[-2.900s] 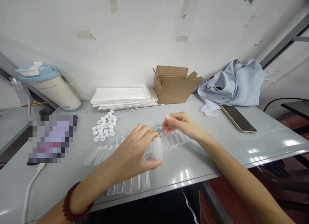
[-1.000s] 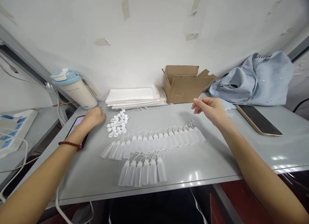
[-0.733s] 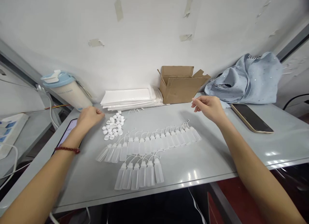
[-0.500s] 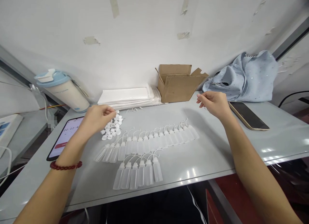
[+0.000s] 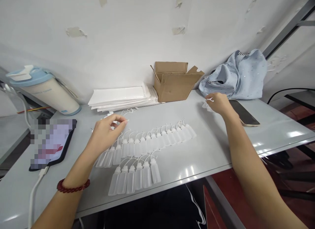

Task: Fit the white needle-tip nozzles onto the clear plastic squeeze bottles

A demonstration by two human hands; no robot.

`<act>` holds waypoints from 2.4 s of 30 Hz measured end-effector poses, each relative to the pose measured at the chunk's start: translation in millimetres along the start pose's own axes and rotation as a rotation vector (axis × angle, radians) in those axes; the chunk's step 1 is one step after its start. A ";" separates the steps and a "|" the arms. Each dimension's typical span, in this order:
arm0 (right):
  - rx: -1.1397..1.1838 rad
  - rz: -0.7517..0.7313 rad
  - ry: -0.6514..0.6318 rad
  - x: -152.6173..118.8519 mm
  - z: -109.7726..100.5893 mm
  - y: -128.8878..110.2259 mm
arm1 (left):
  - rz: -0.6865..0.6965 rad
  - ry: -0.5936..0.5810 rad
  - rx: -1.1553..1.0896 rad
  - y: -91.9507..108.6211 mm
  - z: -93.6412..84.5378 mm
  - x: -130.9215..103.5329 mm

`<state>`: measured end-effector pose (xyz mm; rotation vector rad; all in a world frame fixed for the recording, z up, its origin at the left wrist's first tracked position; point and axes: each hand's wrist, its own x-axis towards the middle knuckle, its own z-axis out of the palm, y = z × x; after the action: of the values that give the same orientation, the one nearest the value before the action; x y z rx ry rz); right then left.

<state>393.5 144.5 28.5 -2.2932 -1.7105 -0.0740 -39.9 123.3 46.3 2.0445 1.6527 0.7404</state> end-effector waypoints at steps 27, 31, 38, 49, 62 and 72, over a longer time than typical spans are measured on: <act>-0.230 0.132 -0.060 -8.0 22.7 -30.0 | -0.185 0.032 -0.621 22.3 1.4 -15.0; -0.171 0.061 -0.093 -13.7 24.6 -43.9 | -0.211 -0.012 -0.602 26.2 1.3 -17.5; 0.056 -0.053 -0.068 -24.2 25.9 -67.5 | -0.245 -0.062 -0.602 33.3 2.6 -21.0; 1.273 -0.288 -0.556 -91.5 -3.0 -140.1 | -0.249 -0.125 -0.917 31.9 19.6 -24.0; 1.249 -0.413 -0.757 -128.3 -11.4 -159.0 | 0.125 -0.123 -0.756 46.5 24.2 -41.6; 1.108 -0.536 -0.605 -131.4 -9.8 -157.1 | 0.140 -0.159 -0.565 48.8 14.8 -40.2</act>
<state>206.9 60.4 40.8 -1.0488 -1.8374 1.2218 0.3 73.8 58.9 1.7604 1.0628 0.9367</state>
